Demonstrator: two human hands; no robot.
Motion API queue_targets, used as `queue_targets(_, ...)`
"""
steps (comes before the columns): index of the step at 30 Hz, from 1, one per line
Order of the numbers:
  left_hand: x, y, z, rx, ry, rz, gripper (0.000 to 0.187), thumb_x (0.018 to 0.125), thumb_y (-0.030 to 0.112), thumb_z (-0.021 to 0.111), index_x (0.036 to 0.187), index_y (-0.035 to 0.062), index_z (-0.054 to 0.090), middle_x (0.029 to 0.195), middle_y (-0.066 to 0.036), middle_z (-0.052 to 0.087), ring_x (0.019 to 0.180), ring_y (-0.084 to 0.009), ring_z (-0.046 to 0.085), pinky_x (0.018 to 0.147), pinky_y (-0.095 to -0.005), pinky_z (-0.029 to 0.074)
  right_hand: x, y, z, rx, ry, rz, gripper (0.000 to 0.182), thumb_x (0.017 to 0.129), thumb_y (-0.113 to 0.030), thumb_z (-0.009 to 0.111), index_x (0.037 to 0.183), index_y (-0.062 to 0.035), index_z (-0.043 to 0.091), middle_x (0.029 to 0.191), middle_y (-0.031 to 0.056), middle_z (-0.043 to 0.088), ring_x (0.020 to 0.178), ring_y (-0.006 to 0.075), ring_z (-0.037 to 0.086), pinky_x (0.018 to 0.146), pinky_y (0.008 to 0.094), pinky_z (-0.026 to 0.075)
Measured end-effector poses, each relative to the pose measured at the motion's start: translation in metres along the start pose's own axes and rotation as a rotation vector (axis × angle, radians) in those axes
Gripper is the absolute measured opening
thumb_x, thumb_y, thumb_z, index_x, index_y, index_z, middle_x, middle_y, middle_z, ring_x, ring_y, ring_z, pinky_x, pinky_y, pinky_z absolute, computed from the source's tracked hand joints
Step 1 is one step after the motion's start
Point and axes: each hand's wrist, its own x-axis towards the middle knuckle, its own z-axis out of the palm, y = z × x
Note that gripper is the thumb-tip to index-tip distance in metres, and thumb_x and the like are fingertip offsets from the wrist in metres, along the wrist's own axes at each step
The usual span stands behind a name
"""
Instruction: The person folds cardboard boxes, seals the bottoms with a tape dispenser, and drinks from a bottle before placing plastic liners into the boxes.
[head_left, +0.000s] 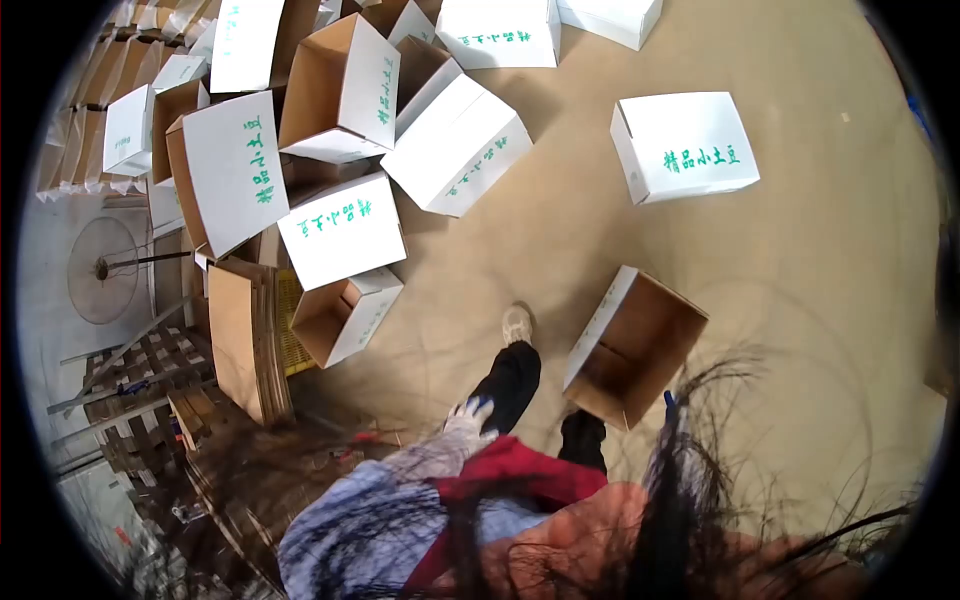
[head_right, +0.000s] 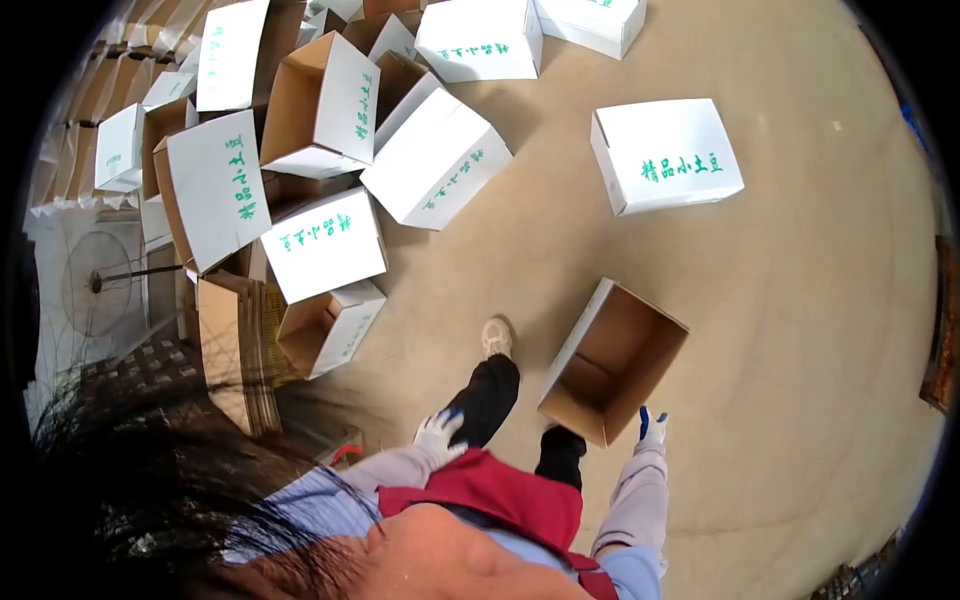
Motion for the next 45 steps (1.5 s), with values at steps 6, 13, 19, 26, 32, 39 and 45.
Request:
queue_targets(6,0.003,-0.023,0.021,-0.046,-0.037,0.061,0.064,0.075,0.048,0.059,0.125,0.0118,0.044,0.130,-0.012,0.043,0.122,-0.0324,0.037,0.100,-0.0473,0.028,-0.015,-0.053,0.066,0.160,-0.190,0.225,0.061,0.073,-0.030,0.068,0.124,-0.0050,0.045,0.092,0.0117,0.065,0.088,0.0280,0.061,0.076,0.0373,0.048)
queue_targets(13,0.030,-0.021,-0.009,-0.188,-0.066,-0.056,0.062,0.075,0.049,0.059,0.125,0.0139,0.046,0.131,-0.011,0.044,0.122,-0.0280,0.039,0.098,-0.0427,0.032,-0.108,-0.238,0.079,-0.625,-0.126,-0.279,0.039,0.074,-0.034,0.058,0.096,-0.0028,0.064,0.091,0.0185,0.064,0.089,0.0342,0.061,0.074,0.0399,0.047)
queue_targets(19,0.075,-0.047,-0.045,-0.506,-0.122,-0.148,0.066,0.077,0.045,0.059,0.128,0.0087,0.042,0.125,-0.017,0.048,0.115,-0.0321,0.047,0.096,-0.0379,0.038,-0.149,-0.402,0.062,-0.417,-0.267,-0.496,0.042,0.077,-0.040,0.057,0.095,-0.0029,0.063,0.082,0.0189,0.063,0.077,0.0326,0.060,0.068,0.0402,0.047)
queue_targets(26,0.144,-0.071,-0.215,-0.671,0.500,-0.127,0.070,0.072,0.020,0.069,0.131,0.0013,0.035,0.133,-0.022,0.038,0.122,-0.0352,0.039,0.101,-0.0378,0.033,-0.211,-0.683,0.136,-0.112,-0.489,-0.524,0.032,0.075,-0.036,0.065,0.083,-0.0049,0.062,0.061,0.0065,0.054,0.048,0.0181,0.052,0.043,0.0311,0.042)
queue_targets(32,0.242,-0.058,-0.437,-0.017,1.014,0.057,0.073,0.069,0.029,0.069,0.131,0.0054,0.037,0.134,-0.018,0.038,0.124,-0.0358,0.034,0.102,-0.0505,0.024,-0.208,-0.855,0.241,0.111,-0.935,-0.488,0.039,0.079,-0.041,0.063,0.095,-0.0060,0.061,0.065,0.0085,0.061,0.049,0.0187,0.056,0.046,0.0303,0.045)
queue_targets(39,0.439,-0.059,-0.598,0.193,0.856,0.088,0.085,0.064,0.039,0.073,0.133,0.0107,0.033,0.138,-0.020,0.029,0.130,-0.0350,0.022,0.106,-0.0534,0.013,-0.015,-0.783,0.286,-0.320,-0.734,-0.537,0.060,0.076,-0.043,0.064,0.118,-0.0022,0.052,0.107,0.0133,0.060,0.098,0.0269,0.057,0.086,0.0330,0.044)
queue_targets(45,0.563,-0.105,-0.615,0.279,0.350,-0.278,0.086,0.075,0.052,0.060,0.141,0.0174,0.017,0.144,-0.013,0.022,0.134,-0.0290,0.016,0.108,-0.0501,0.006,0.078,-0.779,0.248,-1.122,-0.374,-0.540,0.076,0.077,-0.051,0.055,0.137,-0.0128,0.028,0.142,0.0135,0.029,0.132,0.0311,0.022,0.107,0.0432,0.019)
